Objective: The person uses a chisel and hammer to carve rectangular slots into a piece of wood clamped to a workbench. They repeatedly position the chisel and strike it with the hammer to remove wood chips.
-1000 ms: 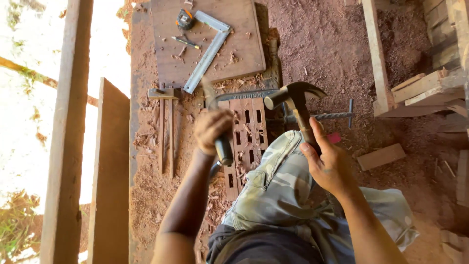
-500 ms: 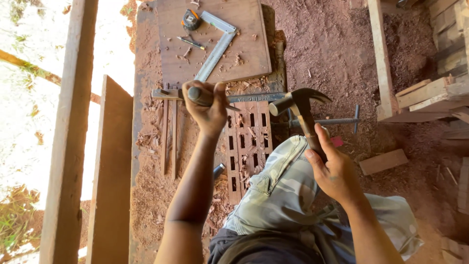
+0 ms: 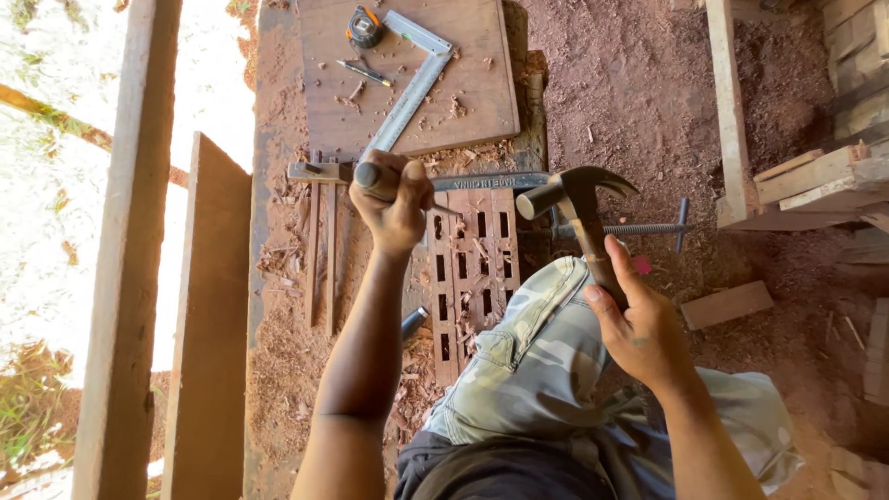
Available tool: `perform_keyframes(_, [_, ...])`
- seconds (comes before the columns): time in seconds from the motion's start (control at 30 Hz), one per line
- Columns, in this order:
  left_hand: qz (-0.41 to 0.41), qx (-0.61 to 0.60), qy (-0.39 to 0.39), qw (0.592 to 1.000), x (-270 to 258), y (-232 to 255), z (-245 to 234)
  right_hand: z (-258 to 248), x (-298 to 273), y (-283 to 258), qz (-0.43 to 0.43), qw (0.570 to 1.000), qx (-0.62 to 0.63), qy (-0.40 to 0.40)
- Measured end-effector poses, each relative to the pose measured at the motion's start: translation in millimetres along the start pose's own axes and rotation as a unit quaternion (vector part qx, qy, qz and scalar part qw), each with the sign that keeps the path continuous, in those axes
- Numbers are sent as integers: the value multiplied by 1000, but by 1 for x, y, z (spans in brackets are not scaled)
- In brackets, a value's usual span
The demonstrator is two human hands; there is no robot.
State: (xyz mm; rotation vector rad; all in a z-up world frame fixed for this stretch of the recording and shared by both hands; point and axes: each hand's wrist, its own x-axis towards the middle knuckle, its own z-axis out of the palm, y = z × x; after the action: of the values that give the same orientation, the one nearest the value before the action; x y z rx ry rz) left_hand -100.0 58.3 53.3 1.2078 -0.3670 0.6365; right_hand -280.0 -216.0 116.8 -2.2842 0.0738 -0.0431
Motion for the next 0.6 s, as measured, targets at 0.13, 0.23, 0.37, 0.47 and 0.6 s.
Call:
perform_keyframes(0.13, [22, -13, 3, 1000, 7, -7, 2, 1, -1, 2, 3, 1000, -3, 0])
perform_keyframes(0.23, [15, -16, 1, 1000, 3, -20, 5, 1, -1, 3, 5, 1000, -9, 1])
perform_keyframes(0.37, [10, 0, -3, 1000, -2, -31, 11, 4, -2, 6, -3, 1000, -9, 15])
perform_keyframes(0.47, [3, 33, -26, 999, -1, -48, 14, 1, 0, 1, -3, 1000, -11, 8])
perform_keyframes(0.6, [-7, 58, -70, 996, -8, -52, 44, 6, -4, 8, 5, 1000, -6, 15])
